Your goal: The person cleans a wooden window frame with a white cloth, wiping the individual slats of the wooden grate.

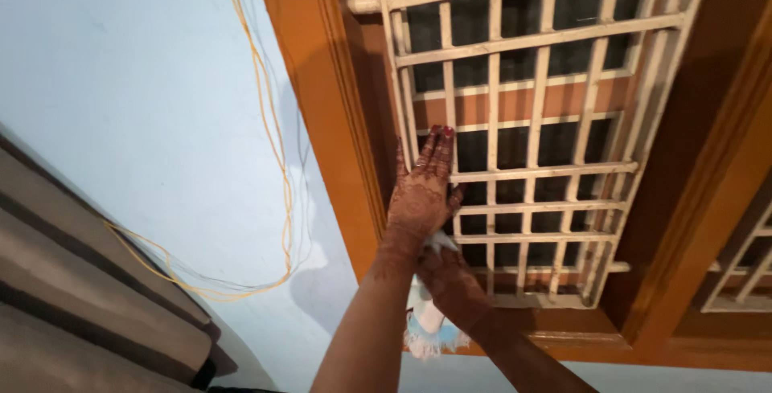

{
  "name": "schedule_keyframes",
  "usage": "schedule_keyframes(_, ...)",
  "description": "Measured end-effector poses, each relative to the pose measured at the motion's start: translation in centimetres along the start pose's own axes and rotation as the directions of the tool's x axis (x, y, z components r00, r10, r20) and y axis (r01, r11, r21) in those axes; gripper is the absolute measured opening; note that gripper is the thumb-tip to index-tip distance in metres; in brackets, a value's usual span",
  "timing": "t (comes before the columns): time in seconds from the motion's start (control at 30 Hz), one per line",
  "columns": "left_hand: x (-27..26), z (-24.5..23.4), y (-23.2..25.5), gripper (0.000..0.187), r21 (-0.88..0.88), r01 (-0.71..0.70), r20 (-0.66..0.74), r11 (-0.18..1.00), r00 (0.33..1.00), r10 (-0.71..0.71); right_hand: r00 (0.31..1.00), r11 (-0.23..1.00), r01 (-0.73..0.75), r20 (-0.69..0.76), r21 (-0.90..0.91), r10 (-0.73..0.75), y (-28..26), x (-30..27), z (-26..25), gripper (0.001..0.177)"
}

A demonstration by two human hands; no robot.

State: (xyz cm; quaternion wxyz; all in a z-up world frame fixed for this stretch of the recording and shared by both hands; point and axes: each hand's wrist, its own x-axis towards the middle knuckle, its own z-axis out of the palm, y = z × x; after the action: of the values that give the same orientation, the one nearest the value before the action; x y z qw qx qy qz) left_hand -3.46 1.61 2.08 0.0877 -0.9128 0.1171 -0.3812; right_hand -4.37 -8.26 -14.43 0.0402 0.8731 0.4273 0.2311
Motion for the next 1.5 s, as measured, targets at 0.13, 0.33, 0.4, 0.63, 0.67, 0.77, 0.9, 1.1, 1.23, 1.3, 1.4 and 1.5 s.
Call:
schedule_keyframes(0.13, 0.0, 0.3, -0.1, 0.087, -0.036, 0.010, -0.007, 0.999, 1.000, -0.011, 0.990, 0.996, 0.004, 0.142, 0.095, -0.017, 2.3, -1.6, 0.7, 0.043)
schedule_keyframes(0.33, 0.0, 0.5, -0.2, 0.086, -0.071, 0.005, -0.049, 0.997, 0.999, -0.008, 0.988, 0.987, -0.156, 0.000, -0.049, 0.156, 9.7, -8.0, 1.2, 0.057)
schedule_keyframes(0.4, 0.0, 0.3, -0.1, 0.086, -0.061, 0.014, -0.030, 0.998, 0.999, -0.016, 0.931, 0.965, -0.247, 0.252, -0.093, 0.262, 12.1, -10.6, 0.0, 0.064)
schedule_keyframes(0.63, -0.1, -0.6, 0.2, 0.094, -0.081, 0.048, 0.048, 0.996, 0.998, -0.044, 0.867, 0.895, -0.438, 0.225, -0.084, 0.445, 15.1, -14.4, 1.9, 0.080)
schedule_keyframes(0.67, 0.0, -0.6, 0.3, 0.097, -0.131, 0.051, 0.026, 0.990, 0.999, -0.048, 0.931, 0.930, -0.364, -0.045, -0.043, 0.362, 14.9, -14.2, 3.2, 0.071)
schedule_keyframes(0.77, 0.0, -0.6, 0.5, 0.105, -0.123, 0.077, 0.058, 0.989, 0.996, -0.070, 0.926, 0.973, -0.218, -0.299, 0.073, 0.230, 13.5, -12.5, 5.5, 0.062)
schedule_keyframes(0.9, 0.6, -0.1, 0.7, 0.108, -0.100, 0.125, 0.144, 0.987, 0.983, -0.110, 0.978, 0.943, -0.163, -0.076, 0.291, 0.192, 9.6, -8.8, 4.4, 0.066)
schedule_keyframes(1.1, 0.4, 0.7, 1.0, 0.106, 0.007, 0.141, 0.081, 0.990, 0.987, -0.141, 0.983, 0.951, -0.180, 0.000, 0.253, 0.186, 7.8, -9.7, 3.2, 0.084)
schedule_keyframes(1.23, 0.6, 1.2, 1.0, 0.103, 0.106, 0.132, 0.102, 0.986, 0.984, -0.143, 0.972, 0.985, 0.069, -0.234, 0.157, -0.031, 8.5, -11.8, 5.3, 0.080)
schedule_keyframes(1.3, 0.5, 1.5, 0.9, 0.102, 0.155, 0.125, 0.111, 0.980, 0.983, -0.143, 0.995, 0.988, 0.075, -0.074, 0.133, -0.066, 8.3, -12.1, 7.0, 0.071)
schedule_keyframes(1.4, 0.6, 1.9, 0.7, 0.096, 0.054, 0.137, 0.021, 0.989, 0.990, -0.138, 0.990, 0.986, 0.067, 0.112, 0.152, -0.084, 8.2, -11.8, 8.1, 0.059)
schedule_keyframes(1.5, 0.2, 1.9, 0.9, 0.093, 0.075, 0.141, 0.027, 0.987, 0.989, -0.143, 0.980, 0.960, -0.006, 0.195, 0.279, -0.050, 7.3, -10.7, 7.1, 0.043)
